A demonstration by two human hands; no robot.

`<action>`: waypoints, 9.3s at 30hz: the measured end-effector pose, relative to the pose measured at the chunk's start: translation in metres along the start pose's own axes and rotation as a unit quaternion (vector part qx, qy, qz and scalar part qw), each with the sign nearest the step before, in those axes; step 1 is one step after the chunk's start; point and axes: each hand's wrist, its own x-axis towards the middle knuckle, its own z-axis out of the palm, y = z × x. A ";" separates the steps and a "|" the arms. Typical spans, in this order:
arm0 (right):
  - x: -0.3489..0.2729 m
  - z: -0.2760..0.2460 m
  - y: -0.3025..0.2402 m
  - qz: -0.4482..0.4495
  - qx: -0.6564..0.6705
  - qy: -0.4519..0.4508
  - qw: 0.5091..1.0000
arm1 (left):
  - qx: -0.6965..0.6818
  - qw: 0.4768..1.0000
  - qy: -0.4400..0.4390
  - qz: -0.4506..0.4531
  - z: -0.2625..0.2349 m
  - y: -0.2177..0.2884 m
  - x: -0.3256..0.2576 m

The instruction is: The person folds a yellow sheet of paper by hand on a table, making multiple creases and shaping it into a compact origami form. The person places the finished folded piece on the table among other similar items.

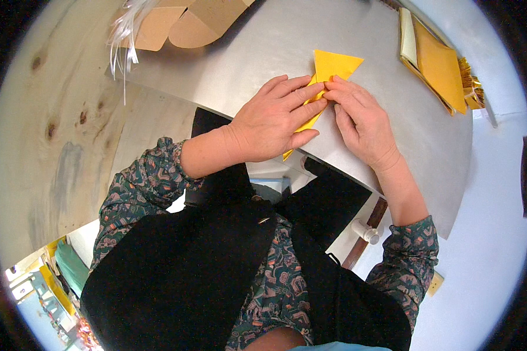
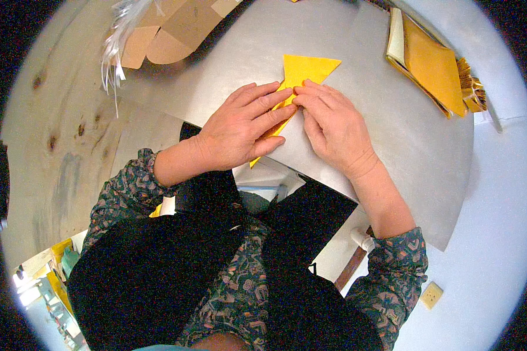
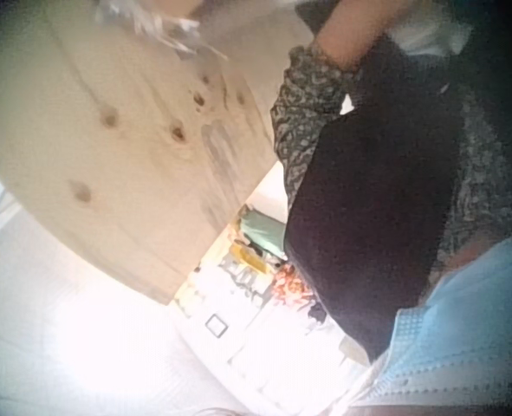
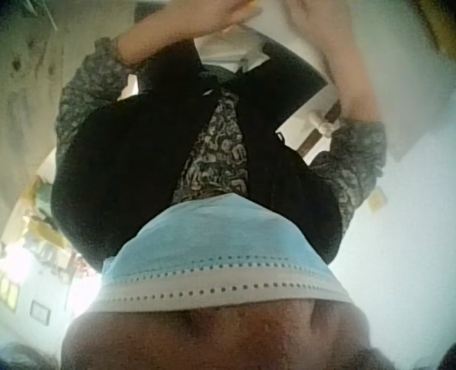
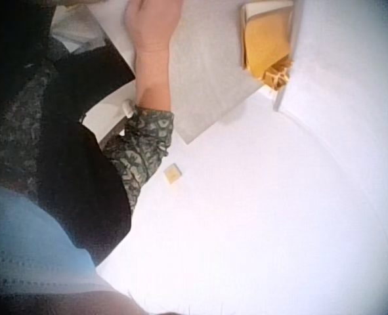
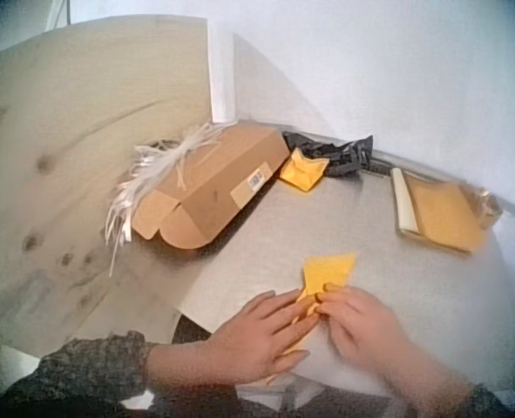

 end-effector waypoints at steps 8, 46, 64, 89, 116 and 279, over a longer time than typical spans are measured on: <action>-0.009 -0.001 -0.001 0.014 0.003 -0.030 0.999 | -0.014 0.999 0.039 0.003 0.004 0.000 0.001; -0.007 -0.004 -0.004 0.044 -0.007 -0.079 0.996 | 0.027 0.995 -0.070 0.061 0.005 -0.063 0.041; -0.007 -0.003 -0.004 0.037 0.005 -0.059 0.998 | 0.064 0.990 -0.092 0.089 -0.001 -0.073 0.052; -0.007 0.001 -0.002 0.048 -0.004 -0.059 0.997 | -0.045 0.991 -0.072 0.105 -0.037 -0.045 -0.044; -0.018 -0.014 -0.037 0.049 0.021 -0.072 0.996 | -0.114 0.984 0.120 0.072 -0.008 0.006 -0.033; 0.009 0.008 -0.050 -0.003 -0.039 -0.153 0.987 | -0.101 0.994 -0.039 0.009 -0.043 -0.016 -0.041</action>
